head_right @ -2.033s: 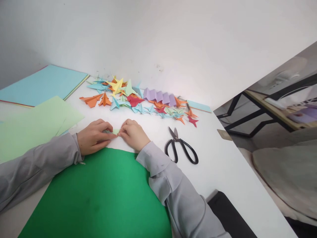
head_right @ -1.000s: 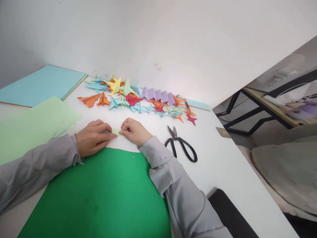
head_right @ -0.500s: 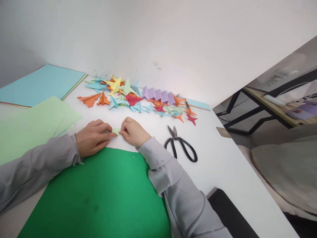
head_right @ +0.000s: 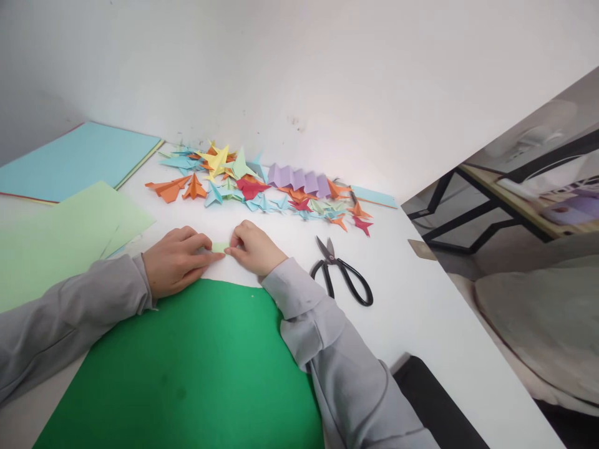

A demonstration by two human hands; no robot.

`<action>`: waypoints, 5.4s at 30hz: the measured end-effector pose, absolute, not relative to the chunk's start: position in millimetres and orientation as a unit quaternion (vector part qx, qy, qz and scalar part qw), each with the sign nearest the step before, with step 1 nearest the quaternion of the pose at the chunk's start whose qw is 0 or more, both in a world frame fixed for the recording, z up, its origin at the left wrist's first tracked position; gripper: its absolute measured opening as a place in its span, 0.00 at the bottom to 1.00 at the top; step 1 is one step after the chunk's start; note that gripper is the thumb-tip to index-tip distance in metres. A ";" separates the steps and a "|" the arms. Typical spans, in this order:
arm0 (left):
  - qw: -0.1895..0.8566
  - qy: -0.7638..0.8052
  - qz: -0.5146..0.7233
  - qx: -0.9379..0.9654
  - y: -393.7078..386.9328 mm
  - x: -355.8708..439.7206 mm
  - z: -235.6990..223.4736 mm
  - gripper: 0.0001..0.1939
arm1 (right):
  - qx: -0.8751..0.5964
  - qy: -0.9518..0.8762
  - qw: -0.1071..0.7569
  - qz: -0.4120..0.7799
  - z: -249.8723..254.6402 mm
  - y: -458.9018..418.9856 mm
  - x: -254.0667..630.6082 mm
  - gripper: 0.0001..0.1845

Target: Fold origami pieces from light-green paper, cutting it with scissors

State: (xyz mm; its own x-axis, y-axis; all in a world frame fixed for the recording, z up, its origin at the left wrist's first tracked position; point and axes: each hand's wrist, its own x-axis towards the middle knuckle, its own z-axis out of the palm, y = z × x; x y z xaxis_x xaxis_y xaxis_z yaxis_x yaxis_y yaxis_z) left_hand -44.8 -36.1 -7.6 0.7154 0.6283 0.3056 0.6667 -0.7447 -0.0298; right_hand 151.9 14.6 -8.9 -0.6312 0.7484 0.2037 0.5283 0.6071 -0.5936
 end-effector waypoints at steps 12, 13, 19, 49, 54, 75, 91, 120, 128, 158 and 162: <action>0.084 -0.362 -0.120 -0.921 -38.3 -43.3 -6.5 0.17 | -0.404 -0.822 0.244 0.319 -9.8 14.6 152.8 0.08; 0.084 -0.362 -0.121 -0.920 -38.3 -43.2 -6.6 0.17 | -0.407 -0.822 0.240 0.319 -9.0 14.4 152.2 0.08; 0.086 -0.360 -0.123 -0.921 -38.2 -43.5 -7.0 0.16 | -0.414 -0.814 0.228 0.339 -6.6 13.8 151.1 0.07; 0.068 -0.363 -0.129 -0.920 -38.7 -44.2 -9.0 0.16 | -0.404 -0.784 0.243 0.404 -8.7 15.4 152.1 0.09; 0.055 -0.356 -0.139 -0.922 -38.5 -46.0 -9.5 0.16 | -0.401 -0.779 0.244 0.416 -7.8 16.7 153.2 0.09; 0.006 -0.342 -0.160 -0.926 -36.4 -50.2 -9.5 0.15 | -0.447 -0.768 0.247 0.387 -9.0 11.9 142.5 0.10; 0.006 -0.339 -0.169 -0.925 -35.5 -49.5 -9.7 0.15 | -0.468 -0.770 0.239 0.363 -4.7 9.2 138.1 0.07; 0.021 -0.451 -0.316 -0.834 -25.4 -59.9 -15.5 0.21 | -0.431 -0.706 0.298 0.477 -10.0 22.1 152.6 0.03; -0.002 -0.458 -0.288 -0.841 -20.6 -61.2 -15.7 0.11 | -0.438 -0.674 0.345 0.484 -17.1 29.9 154.2 0.13; -0.417 -0.512 -0.582 -0.476 -6.8 7.0 -3.7 0.05 | -0.496 -0.638 0.518 0.282 -14.7 -17.3 126.7 0.08; -0.401 -0.510 -0.584 -0.488 -7.9 7.3 -7.6 0.06 | -0.501 -0.590 0.518 0.365 -14.0 -14.9 126.7 0.10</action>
State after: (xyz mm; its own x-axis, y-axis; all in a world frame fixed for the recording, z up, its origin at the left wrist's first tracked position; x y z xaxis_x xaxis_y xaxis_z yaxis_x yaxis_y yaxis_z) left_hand 7.3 -7.9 -7.6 -0.2015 0.9663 0.1602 0.0295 -0.1575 0.9871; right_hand 126.7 -14.9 -14.0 0.0382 0.9686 0.2456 0.2119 0.2323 -0.9493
